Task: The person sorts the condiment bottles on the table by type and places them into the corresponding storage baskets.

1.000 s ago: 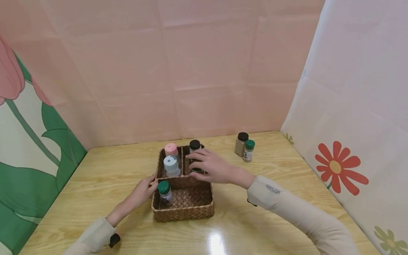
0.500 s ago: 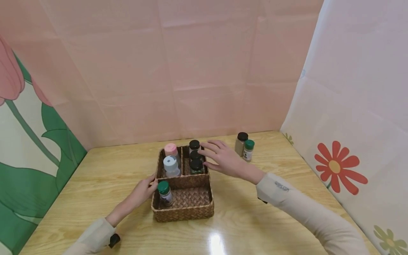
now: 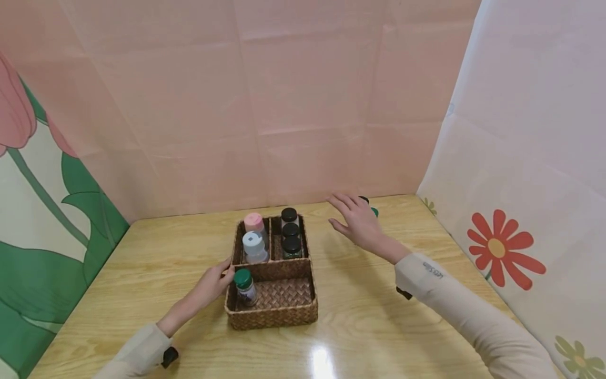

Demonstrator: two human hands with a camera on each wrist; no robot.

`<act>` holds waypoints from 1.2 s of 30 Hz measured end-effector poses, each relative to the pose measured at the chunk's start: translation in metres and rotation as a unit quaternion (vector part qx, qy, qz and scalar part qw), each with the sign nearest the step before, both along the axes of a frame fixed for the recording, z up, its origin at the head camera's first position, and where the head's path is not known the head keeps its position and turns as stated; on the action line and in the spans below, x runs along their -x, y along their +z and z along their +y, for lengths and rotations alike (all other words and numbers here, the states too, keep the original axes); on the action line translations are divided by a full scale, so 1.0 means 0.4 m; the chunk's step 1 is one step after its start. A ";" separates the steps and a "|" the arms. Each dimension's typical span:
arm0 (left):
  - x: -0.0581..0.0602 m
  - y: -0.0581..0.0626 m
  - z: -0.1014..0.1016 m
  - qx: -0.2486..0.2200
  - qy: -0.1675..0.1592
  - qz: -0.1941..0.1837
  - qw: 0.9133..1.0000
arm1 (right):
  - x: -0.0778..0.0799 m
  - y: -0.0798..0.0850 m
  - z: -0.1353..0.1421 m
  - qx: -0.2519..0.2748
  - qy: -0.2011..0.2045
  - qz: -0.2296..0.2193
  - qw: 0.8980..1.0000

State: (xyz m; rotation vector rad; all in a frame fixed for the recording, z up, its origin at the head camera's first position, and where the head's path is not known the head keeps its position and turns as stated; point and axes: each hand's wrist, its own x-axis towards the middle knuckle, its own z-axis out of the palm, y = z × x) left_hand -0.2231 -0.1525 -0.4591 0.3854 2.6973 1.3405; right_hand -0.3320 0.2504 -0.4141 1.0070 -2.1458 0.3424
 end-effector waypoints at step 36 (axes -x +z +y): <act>-0.006 0.011 -0.004 0.006 -0.011 0.005 1.000 | 0.034 -0.047 0.169 0.057 -0.207 -0.272 0.938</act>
